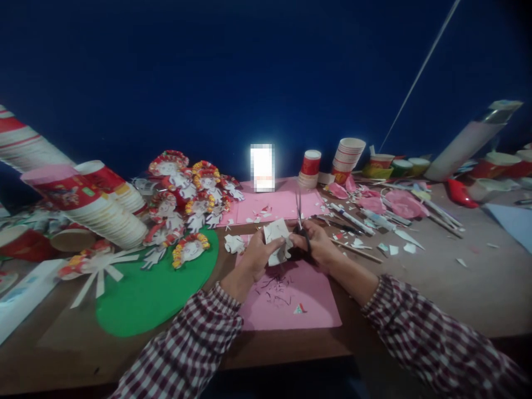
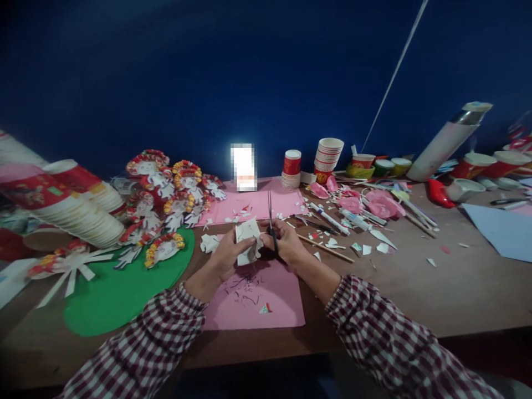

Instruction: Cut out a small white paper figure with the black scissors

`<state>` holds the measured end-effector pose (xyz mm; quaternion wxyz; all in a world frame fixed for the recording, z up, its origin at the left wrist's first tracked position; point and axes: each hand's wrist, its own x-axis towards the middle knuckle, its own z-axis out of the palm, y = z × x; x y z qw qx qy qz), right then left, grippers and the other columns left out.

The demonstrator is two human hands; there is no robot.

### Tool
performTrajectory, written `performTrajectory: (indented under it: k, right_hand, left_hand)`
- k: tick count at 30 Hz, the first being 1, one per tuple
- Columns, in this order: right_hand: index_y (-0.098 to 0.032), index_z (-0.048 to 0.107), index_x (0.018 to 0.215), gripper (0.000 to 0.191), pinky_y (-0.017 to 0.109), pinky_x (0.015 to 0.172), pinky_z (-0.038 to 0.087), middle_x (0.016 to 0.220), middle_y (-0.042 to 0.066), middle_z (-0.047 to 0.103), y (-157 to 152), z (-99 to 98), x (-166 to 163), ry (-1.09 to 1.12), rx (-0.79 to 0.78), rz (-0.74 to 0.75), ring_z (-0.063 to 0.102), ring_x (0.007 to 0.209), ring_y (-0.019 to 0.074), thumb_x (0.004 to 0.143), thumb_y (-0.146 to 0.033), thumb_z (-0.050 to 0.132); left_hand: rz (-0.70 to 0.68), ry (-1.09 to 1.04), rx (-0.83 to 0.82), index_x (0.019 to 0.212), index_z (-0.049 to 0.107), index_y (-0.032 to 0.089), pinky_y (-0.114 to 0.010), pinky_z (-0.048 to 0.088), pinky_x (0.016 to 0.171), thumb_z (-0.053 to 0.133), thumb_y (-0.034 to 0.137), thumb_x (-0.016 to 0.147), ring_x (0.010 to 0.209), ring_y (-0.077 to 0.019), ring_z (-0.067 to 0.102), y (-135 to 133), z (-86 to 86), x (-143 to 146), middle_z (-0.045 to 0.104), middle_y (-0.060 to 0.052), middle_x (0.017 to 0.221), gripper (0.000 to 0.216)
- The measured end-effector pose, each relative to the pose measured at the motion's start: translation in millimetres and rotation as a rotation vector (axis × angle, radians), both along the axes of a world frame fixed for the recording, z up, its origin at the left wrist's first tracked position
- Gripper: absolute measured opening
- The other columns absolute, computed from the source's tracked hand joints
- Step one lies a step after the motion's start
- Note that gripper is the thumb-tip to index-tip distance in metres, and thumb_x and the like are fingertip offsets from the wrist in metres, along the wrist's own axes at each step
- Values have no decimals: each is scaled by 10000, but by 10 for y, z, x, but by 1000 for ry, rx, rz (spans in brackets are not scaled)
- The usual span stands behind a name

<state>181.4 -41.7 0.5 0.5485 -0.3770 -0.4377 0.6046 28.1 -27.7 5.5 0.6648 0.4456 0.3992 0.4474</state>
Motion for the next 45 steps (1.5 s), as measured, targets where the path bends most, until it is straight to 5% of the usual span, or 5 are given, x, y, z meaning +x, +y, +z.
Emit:
performTrajectory:
  k: [11, 23, 45]
  right_hand:
    - [-146, 587, 984, 444, 258, 579, 459, 720, 10, 621, -2, 35, -5, -18, 31, 17, 569, 618, 126, 606, -288, 771]
    - [-152, 584, 858, 372, 212, 549, 394, 606, -57, 551, 52, 64, -33, -108, 80, -65, 485, 552, 83, 538, -201, 766]
    - [-168, 577, 924, 380, 218, 563, 403, 645, -48, 558, 12, 44, -48, -171, 136, -128, 492, 567, 85, 587, -185, 753]
  left_hand:
    - [21, 4, -37, 1021, 567, 131, -275, 503, 588, 769, 251, 590, 635, -151, 616, -3, 20, 12, 676, -62, 833, 491]
    - [16, 78, -114, 966, 588, 121, -243, 472, 493, 788, 241, 541, 516, -142, 589, -5, 155, 30, 657, -17, 662, 485]
    - [60, 46, -48, 1010, 560, 143, -270, 504, 559, 774, 286, 576, 592, -141, 608, 14, -4, -2, 670, -25, 756, 504]
